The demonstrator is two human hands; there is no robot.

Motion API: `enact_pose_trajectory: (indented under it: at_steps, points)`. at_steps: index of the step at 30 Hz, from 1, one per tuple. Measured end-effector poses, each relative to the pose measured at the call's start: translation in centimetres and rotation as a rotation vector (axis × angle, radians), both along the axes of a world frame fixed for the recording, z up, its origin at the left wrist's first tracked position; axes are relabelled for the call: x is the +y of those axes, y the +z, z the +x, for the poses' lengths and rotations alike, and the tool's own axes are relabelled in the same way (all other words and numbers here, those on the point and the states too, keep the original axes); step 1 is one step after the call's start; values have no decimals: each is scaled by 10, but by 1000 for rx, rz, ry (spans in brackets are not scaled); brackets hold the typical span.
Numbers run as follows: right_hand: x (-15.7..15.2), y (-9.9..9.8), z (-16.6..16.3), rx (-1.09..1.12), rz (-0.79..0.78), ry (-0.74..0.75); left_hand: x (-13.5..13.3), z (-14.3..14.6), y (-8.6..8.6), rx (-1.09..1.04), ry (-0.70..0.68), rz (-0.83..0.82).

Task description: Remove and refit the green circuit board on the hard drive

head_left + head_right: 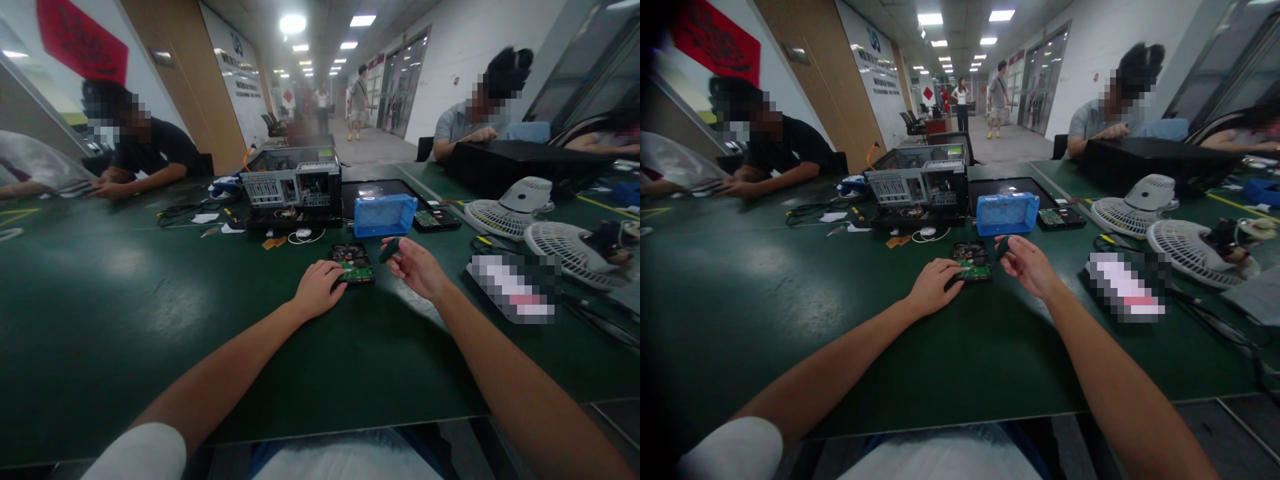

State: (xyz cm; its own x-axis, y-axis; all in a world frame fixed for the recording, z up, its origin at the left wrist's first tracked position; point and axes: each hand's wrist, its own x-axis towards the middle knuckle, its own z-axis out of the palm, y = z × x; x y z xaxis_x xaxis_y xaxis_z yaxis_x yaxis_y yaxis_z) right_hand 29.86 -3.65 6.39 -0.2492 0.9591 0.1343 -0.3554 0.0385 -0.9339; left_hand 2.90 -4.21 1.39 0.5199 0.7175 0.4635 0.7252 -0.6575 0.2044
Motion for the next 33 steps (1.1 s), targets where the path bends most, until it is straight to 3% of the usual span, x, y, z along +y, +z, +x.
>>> enact_pose_trajectory:
  at_steps: [4,11,23,28,33]
  points:
    - [1,-1,1,0,37,5,0,0,-1,-7,-1,1]
    - [4,-3,1,76,-88,24,-1,0,2,-4,-5,-7]
    - [2,-4,0,26,-7,17,0,0,0,0,-4,-7]
    - [3,-5,0,63,-83,79,1,0,-1,-6,1,3]
    - [2,-3,-1,48,-75,44,0,0,0,-2,-4,-3]
